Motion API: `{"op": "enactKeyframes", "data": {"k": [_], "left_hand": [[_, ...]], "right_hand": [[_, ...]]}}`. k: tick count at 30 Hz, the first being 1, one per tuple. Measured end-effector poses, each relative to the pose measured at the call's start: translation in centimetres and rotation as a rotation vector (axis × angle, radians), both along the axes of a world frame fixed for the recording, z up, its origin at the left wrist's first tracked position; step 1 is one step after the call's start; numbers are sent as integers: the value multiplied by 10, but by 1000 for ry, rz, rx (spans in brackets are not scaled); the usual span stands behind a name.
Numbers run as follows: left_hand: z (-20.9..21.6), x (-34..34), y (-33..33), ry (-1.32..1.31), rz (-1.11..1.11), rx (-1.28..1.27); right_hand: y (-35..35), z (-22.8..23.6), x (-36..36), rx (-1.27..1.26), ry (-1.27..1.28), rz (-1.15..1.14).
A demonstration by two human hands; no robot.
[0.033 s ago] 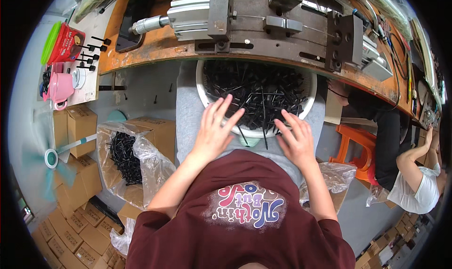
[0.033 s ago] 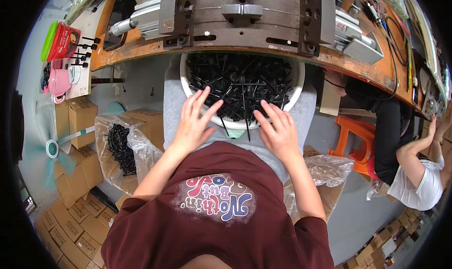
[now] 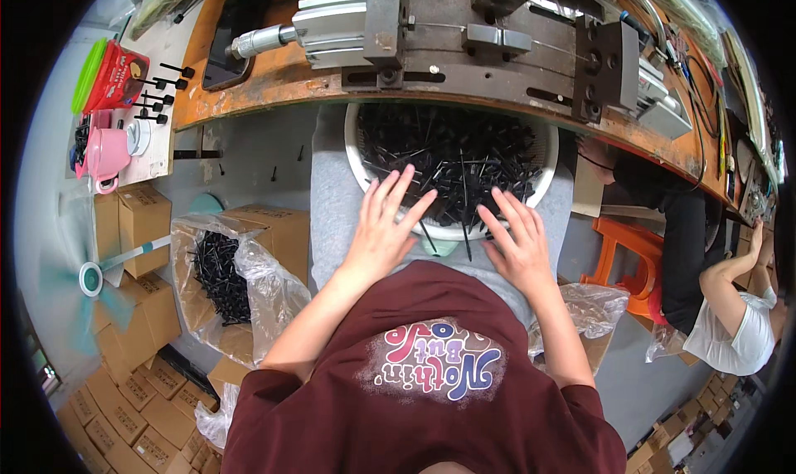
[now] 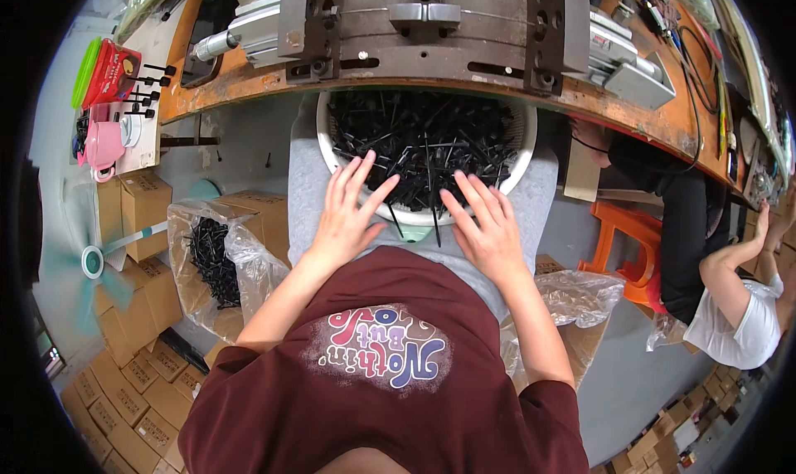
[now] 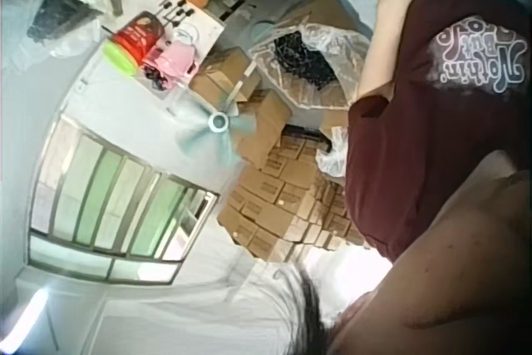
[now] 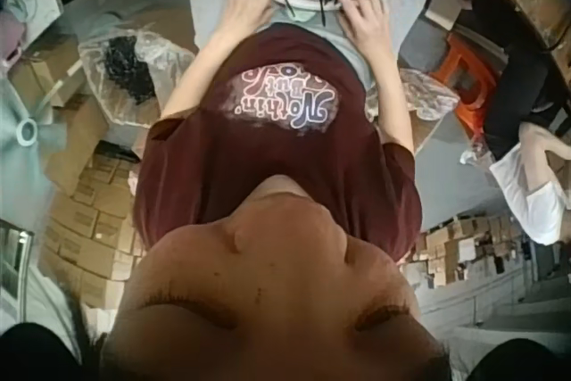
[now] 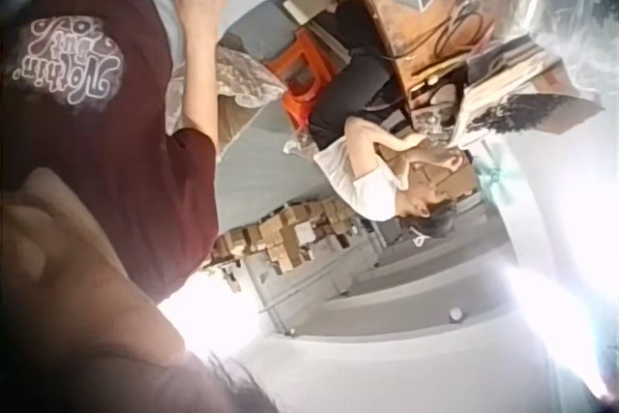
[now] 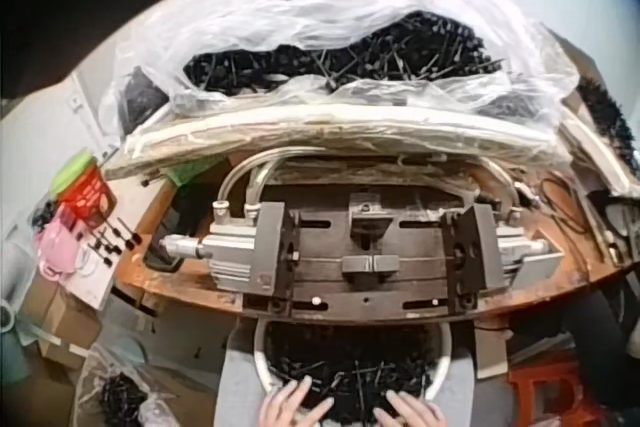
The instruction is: Insert small black plastic parts into a pneumatic press to assemble fasteners.
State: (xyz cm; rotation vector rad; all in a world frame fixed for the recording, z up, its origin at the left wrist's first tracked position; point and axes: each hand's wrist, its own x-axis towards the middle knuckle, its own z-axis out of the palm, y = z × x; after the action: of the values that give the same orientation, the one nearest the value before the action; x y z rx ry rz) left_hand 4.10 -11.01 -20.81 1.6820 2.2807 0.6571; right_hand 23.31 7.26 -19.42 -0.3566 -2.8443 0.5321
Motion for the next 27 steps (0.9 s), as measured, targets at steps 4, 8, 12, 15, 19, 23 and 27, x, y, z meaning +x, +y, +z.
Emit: {"op": "enactKeyframes", "data": {"k": [4,8,12,15,19,23,27], "left_hand": [[-5,-5,22,21,34,21],[-20,-22,46,119,-97,32],[-38,-33,69,171,-88,110],[-40,-43,81,232,-99,147],[-39,-56,96,256,-50,208],[-35,-69,107,226,-43,205],[-27,-70,98,83,0,265]], "right_hand": [[6,-5,-33,86,-70,89],[22,-32,-54,119,-106,210],[40,-50,-69,173,-1,224],[47,-49,-79,228,7,213],[54,-41,-89,242,46,155],[62,-45,-100,241,39,108],[64,-34,-97,207,25,74]]}}
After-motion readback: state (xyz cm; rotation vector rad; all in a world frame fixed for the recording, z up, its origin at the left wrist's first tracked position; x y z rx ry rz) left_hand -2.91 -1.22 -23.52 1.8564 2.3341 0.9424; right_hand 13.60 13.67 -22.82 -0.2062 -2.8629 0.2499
